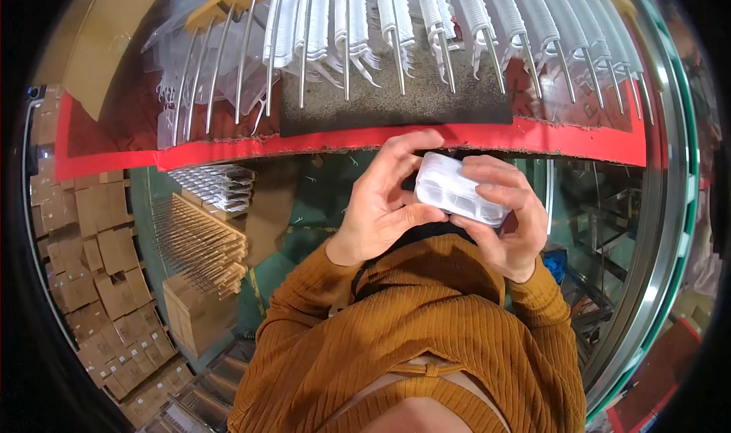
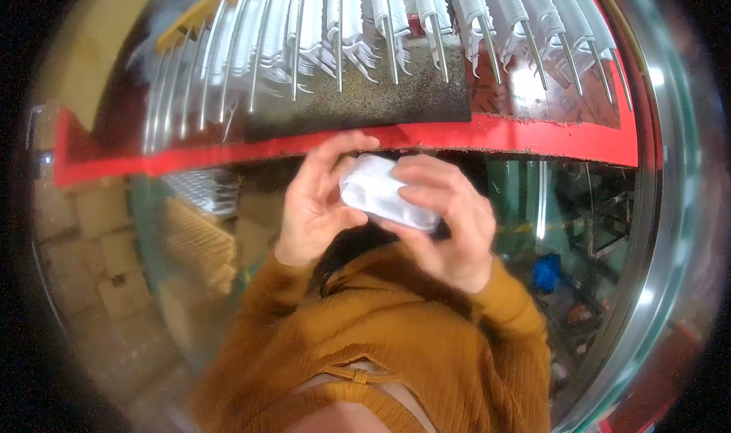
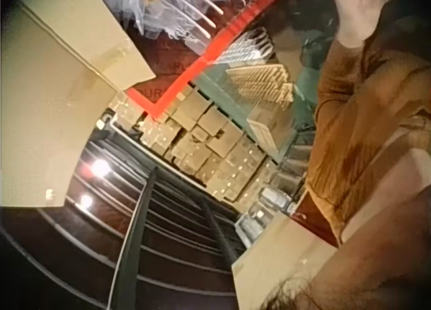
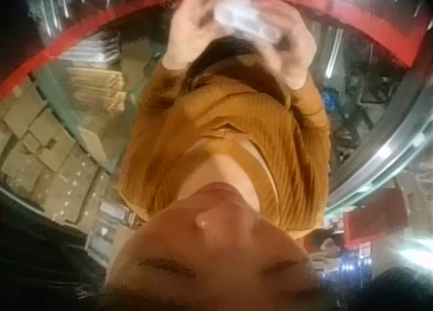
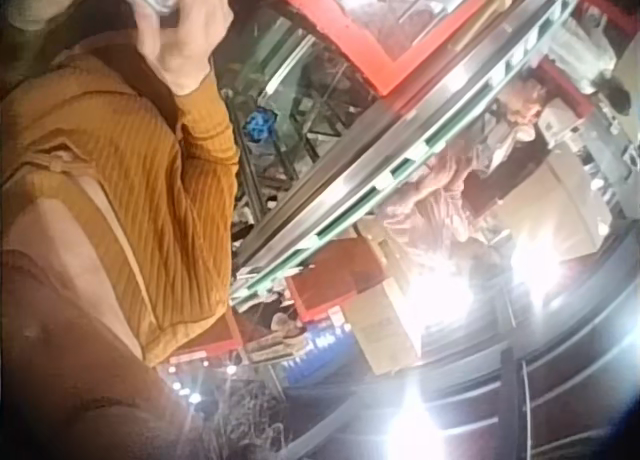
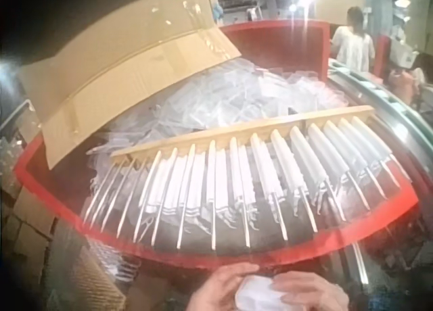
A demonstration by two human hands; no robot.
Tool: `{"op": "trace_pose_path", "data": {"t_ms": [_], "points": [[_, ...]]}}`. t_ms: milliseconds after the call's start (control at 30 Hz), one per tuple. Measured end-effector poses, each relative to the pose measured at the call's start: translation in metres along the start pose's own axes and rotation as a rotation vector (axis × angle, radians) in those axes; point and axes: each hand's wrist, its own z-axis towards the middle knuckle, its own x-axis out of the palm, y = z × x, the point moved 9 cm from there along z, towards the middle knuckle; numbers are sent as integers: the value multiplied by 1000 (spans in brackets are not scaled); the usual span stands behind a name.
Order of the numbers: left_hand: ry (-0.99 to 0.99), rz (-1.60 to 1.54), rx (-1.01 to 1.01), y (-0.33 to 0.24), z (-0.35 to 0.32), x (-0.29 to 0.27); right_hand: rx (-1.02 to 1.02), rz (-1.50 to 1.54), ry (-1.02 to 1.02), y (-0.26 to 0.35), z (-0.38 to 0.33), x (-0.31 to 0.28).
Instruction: The person packs dental floss picks by removing them from a rack, placing them into small plastic cases, closing the cases, and placing the filled cases onto a conveyor belt, swapping empty racks with full ones.
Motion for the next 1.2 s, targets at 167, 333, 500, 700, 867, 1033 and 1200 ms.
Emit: {"op": "trace_pose_path", "data": {"t_ms": [167, 333, 500, 700, 867, 1033, 1200], "points": [[337, 725, 189, -25, 5, 31, 189, 135, -14, -9, 1, -7], [397, 890, 407, -16, 7, 70, 242, 63, -76, -6, -14, -43], [488, 973, 505, 8, -3, 120, 329, 125, -81, -3, -50, -86], [690, 649, 272, 59, -28, 199, 342, -822, -336, 55, -122, -224], [232, 633, 153, 19, -26, 132, 546, -1019, -1154, 81, -269, -453], [-335, 617, 377, -44, -66, -42, 1190, -1384, -962, 36, -364, -581], [-771, 551, 500, -61, -109, -75, 1597, -1783, -580, 30, -315, -564]]}}
